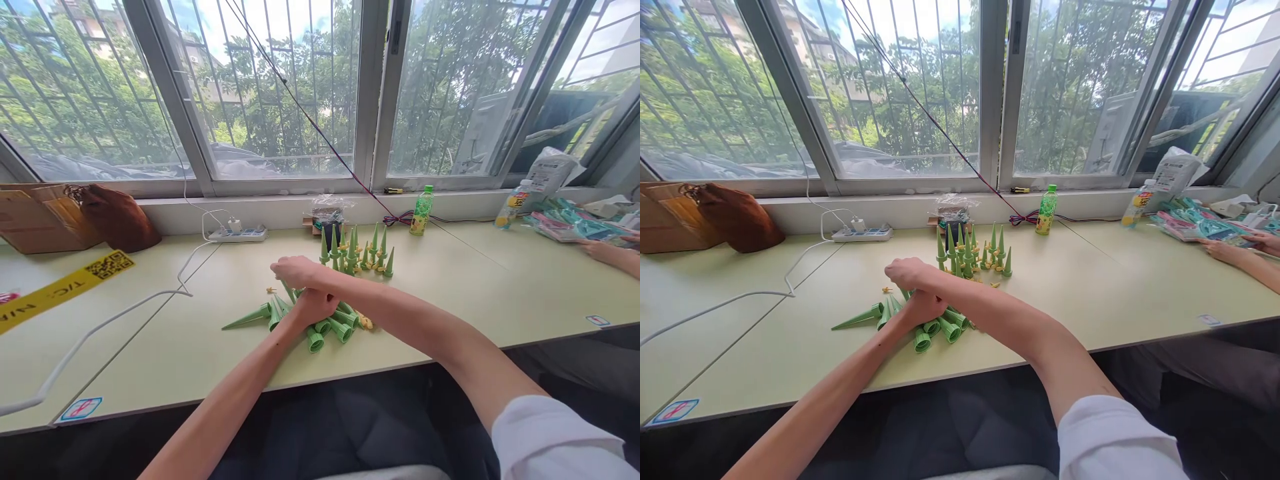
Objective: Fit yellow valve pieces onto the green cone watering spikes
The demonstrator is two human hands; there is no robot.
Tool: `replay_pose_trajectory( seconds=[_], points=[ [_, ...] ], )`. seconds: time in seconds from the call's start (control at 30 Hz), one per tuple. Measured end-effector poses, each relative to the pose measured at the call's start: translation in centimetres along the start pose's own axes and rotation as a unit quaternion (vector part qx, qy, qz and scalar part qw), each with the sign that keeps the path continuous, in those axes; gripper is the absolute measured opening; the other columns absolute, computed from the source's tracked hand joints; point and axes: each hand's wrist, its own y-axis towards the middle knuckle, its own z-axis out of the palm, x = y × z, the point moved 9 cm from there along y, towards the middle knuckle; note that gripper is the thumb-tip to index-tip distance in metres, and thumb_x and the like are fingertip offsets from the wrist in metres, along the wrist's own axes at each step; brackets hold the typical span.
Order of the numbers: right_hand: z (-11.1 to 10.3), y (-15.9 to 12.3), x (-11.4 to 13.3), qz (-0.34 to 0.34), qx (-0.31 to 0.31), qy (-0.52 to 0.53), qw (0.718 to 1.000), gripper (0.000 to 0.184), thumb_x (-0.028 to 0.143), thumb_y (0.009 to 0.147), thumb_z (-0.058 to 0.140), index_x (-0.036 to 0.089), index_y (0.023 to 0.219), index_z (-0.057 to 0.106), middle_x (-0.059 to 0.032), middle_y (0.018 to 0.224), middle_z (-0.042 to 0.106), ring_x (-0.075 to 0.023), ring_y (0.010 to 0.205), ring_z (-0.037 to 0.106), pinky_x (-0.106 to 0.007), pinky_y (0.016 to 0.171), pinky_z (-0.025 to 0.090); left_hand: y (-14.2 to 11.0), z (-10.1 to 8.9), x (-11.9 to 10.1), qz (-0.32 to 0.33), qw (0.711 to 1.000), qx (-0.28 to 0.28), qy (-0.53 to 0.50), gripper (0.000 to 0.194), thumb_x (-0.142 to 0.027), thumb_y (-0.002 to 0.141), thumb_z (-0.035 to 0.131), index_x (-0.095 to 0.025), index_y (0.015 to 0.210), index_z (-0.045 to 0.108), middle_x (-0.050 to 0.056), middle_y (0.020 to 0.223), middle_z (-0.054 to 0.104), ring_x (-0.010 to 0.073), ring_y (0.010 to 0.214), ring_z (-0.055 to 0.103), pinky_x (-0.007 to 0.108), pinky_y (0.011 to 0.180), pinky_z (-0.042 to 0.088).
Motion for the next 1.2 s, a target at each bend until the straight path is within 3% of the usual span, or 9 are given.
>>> replay_pose_trajectory(
  seconds=[0.17, 0.33, 0.43, 0.5, 0.6, 0.8, 0.97, 1.2],
  points=[
    [-4.6, -2.7, -0.5, 0.005, -0.192, 0.023, 0.981, 0.022, 0.026, 0.102, 0.035, 0.013, 0.099, 0.053, -0.0113, 0.096, 0.063, -0.0163, 0.071, 0.057, -0.024, 0.056, 0.036, 0.3, -1.1, -1.5, 0.047, 0.998, -0.032, -0.008, 0.005, -0.017, 0.078, 0.047, -0.018, 0.078, 0.052, 0.004, 0.068, 0.056, 0.0159, 0.061, 0.046, 0.028, 0.053, 0.031],
    [-7.2, -8.8, -2.6, 0.047, -0.369, 0.109, 0.922, 0.028, 0.032, 0.103, 0.032, 0.014, 0.102, 0.053, -0.0096, 0.097, 0.062, -0.0143, 0.072, 0.054, -0.024, 0.063, 0.036, 0.7, -1.7, -1.5, 0.032, 0.997, -0.053, -0.036, 0.016, -0.013, 0.077, 0.048, -0.018, 0.061, 0.044, -0.002, 0.052, 0.041, 0.0106, 0.050, 0.031, 0.027, 0.049, 0.022],
    [-6.2, -12.8, -4.5, 0.061, -0.463, 0.168, 0.868, 0.028, 0.035, 0.102, 0.036, 0.015, 0.098, 0.055, -0.0060, 0.088, 0.062, -0.0125, 0.069, 0.052, -0.023, 0.067, 0.038, 0.8, -2.4, -1.2, 0.005, 0.995, -0.074, -0.065, 0.015, -0.015, 0.080, 0.050, -0.017, 0.065, 0.049, -0.003, 0.052, 0.044, 0.0087, 0.048, 0.033, 0.025, 0.049, 0.026],
    [-4.4, -14.8, -6.0, 0.084, -0.499, 0.198, 0.839, 0.030, 0.038, 0.101, 0.037, 0.016, 0.093, 0.056, -0.0025, 0.076, 0.060, -0.0114, 0.061, 0.049, -0.023, 0.062, 0.038, 0.7, -2.9, -1.4, 0.008, 0.992, -0.091, -0.089, 0.007, -0.018, 0.085, 0.050, -0.017, 0.082, 0.057, -0.004, 0.057, 0.049, 0.0083, 0.049, 0.039, 0.022, 0.051, 0.031],
    [-1.6, -17.3, -7.9, 0.113, -0.558, 0.225, 0.791, 0.032, 0.040, 0.099, 0.040, 0.018, 0.082, 0.055, 0.0019, 0.061, 0.052, -0.0107, 0.051, 0.045, -0.023, 0.054, 0.036, 0.5, -3.6, -2.0, 0.033, 0.986, -0.108, -0.122, 0.016, -0.028, 0.090, 0.051, -0.018, 0.102, 0.055, -0.005, 0.062, 0.052, 0.0074, 0.048, 0.042, 0.020, 0.051, 0.035],
    [1.8, -18.4, -9.6, 0.151, -0.537, 0.286, 0.779, 0.033, 0.040, 0.097, 0.043, 0.019, 0.076, 0.055, 0.0037, 0.054, 0.048, -0.0101, 0.047, 0.041, -0.023, 0.050, 0.033, 0.5, -3.5, -2.1, 0.028, 0.986, -0.104, -0.129, 0.032, -0.040, 0.090, 0.058, -0.019, 0.112, 0.050, -0.003, 0.073, 0.058, 0.0064, 0.049, 0.044, 0.019, 0.051, 0.038],
    [2.7, -16.9, -9.9, 0.130, -0.449, 0.342, 0.815, 0.042, 0.044, 0.097, 0.042, 0.018, 0.065, 0.054, 0.0026, 0.053, 0.050, -0.0095, 0.047, 0.043, -0.023, 0.051, 0.033, 0.8, -3.1, -2.1, 0.039, 0.982, -0.091, -0.160, 0.023, -0.038, 0.095, 0.051, -0.018, 0.106, 0.058, 0.001, 0.078, 0.063, 0.0073, 0.052, 0.048, 0.020, 0.052, 0.040],
    [3.0, -16.2, -10.0, 0.115, -0.420, 0.329, 0.838, 0.050, 0.047, 0.099, 0.038, 0.018, 0.060, 0.050, 0.0016, 0.054, 0.051, -0.0093, 0.049, 0.043, -0.023, 0.055, 0.034, 1.2, -3.5, -1.7, 0.014, 0.978, -0.106, -0.177, 0.020, -0.035, 0.094, 0.052, -0.017, 0.090, 0.062, 0.002, 0.075, 0.058, 0.0090, 0.056, 0.049, 0.020, 0.050, 0.040]
  ],
)
